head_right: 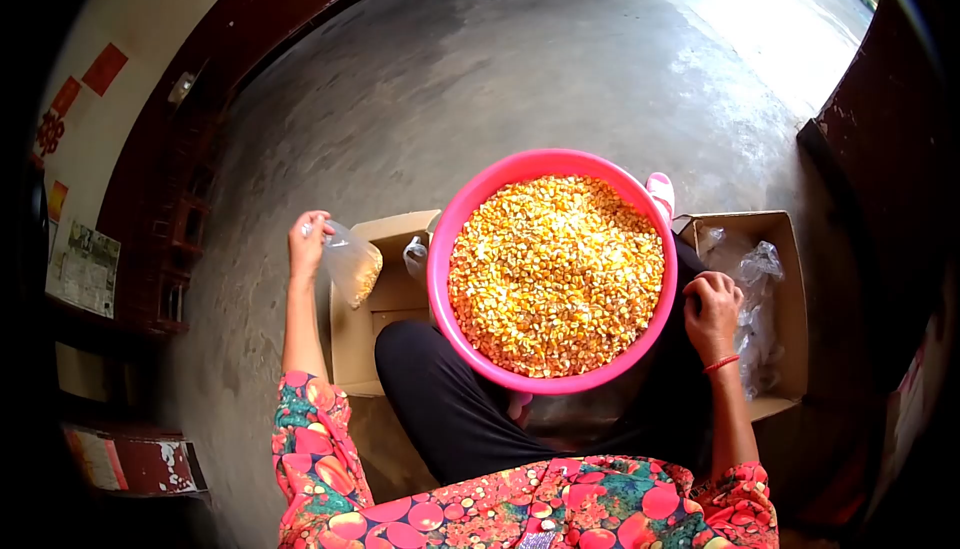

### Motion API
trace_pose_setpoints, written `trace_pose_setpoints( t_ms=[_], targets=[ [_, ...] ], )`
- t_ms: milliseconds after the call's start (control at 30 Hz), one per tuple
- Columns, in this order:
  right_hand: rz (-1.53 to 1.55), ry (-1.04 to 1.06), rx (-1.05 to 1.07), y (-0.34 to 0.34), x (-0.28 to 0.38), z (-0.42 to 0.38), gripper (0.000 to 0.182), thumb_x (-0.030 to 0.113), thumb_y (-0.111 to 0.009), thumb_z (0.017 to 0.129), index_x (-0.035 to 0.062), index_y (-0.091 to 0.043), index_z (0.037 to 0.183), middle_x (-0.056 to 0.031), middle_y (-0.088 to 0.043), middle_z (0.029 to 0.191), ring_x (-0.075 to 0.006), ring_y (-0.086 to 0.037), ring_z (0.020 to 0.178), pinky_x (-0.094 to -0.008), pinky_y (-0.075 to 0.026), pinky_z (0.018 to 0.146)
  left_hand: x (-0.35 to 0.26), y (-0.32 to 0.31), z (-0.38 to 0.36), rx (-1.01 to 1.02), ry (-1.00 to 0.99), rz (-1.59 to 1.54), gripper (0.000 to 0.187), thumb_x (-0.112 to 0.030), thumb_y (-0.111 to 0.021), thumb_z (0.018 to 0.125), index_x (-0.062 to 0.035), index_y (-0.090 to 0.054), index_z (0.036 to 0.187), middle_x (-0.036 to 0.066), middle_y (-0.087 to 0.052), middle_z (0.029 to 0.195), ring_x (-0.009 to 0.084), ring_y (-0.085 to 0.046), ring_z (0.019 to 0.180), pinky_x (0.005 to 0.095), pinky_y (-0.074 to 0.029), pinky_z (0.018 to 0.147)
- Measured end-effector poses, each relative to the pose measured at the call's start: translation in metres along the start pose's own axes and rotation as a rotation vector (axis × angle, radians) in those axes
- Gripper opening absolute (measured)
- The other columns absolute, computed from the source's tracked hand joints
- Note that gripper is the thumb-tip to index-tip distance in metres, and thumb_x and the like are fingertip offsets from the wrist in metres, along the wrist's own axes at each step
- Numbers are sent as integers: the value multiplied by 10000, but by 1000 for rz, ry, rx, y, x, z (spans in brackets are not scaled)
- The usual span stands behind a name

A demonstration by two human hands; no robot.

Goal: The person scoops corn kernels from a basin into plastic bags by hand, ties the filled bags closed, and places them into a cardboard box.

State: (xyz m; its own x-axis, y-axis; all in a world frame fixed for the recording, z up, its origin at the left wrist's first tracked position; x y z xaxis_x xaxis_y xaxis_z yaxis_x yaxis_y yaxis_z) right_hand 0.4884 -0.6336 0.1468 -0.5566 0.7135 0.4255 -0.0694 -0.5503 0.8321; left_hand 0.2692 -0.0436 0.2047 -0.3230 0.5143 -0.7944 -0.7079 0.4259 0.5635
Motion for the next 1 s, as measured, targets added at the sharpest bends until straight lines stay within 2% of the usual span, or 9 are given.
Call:
trace_pose_setpoints(
  t_ms=[100,233,300,500,533,667,833,900,1000],
  targets=[
    [-84,58,6,-8,5,0,114,50,-601,629,111,-581,723,-40,-574,843,-246,-523,957,-401,-342,862,111,-55,-10,95,134,108,130,-33,-490,848,-54,-606,903,31,-621,671,124,-581,629,265,-461,589],
    [-84,52,19,-10,2,3,111,47,-596,627,111,-585,717,-47,-589,825,-250,-531,945,-394,-340,876,291,-135,-71,222,379,227,432,95,-532,722,-43,-553,1131,112,-636,867,149,-593,664,282,-491,623],
    [-89,27,37,-11,1,2,114,42,-589,626,108,-586,719,-47,-588,824,-252,-532,944,-391,-343,874,243,-140,-109,264,805,-124,475,67,-576,753,-13,-481,1212,116,-638,898,150,-607,697,314,-515,582],
    [-90,27,43,-15,9,11,110,47,-586,639,76,-581,744,-70,-592,805,-277,-541,912,-402,-353,854,251,-80,-106,-10,1037,-393,148,-89,-678,771,7,-589,841,85,-640,761,188,-617,611,324,-521,481],
    [-97,25,41,-16,9,12,110,50,-589,641,76,-582,748,-72,-593,801,-278,-543,906,-400,-354,854,328,-86,-101,93,1012,-505,172,-137,-688,780,-1,-583,795,95,-632,753,198,-614,593,330,-502,430],
    [-102,21,36,-15,9,13,113,55,-596,649,72,-589,761,-77,-595,798,-278,-547,899,-397,-356,863,252,-79,-98,51,1176,-584,163,-76,-663,781,43,-565,833,141,-611,780,227,-610,623,361,-507,431],
    [-85,10,53,-16,6,13,115,56,-599,649,69,-589,763,-78,-595,797,-277,-547,899,-401,-356,868,379,-105,-79,55,1177,-494,185,77,-610,732,48,-544,902,163,-571,762,261,-585,610,399,-533,491],
    [-75,7,61,-16,8,13,116,56,-600,650,69,-588,764,-79,-593,794,-276,-548,898,-406,-359,867,415,-93,-48,-277,1109,-717,218,90,-579,749,60,-501,951,177,-569,773,276,-593,626,417,-539,511],
    [-91,-2,69,-18,6,13,114,52,-599,652,68,-588,764,-81,-592,790,-276,-549,897,-411,-360,866,233,-60,-22,-480,919,-734,147,-107,-572,861,9,-510,927,130,-564,766,242,-575,592,403,-536,546]
  ],
)
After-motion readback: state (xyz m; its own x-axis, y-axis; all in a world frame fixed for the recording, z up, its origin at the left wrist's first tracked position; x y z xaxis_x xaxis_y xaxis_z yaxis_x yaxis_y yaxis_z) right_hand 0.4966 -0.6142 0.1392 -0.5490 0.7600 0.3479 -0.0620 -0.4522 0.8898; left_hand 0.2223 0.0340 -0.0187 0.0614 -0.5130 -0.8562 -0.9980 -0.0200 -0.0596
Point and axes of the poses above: each hand's wrist, its own z-axis towards the middle knuckle, its own y-axis out of the back of the hand, x = y × z, the point moved 7 cm from there along z, towards the middle knuckle
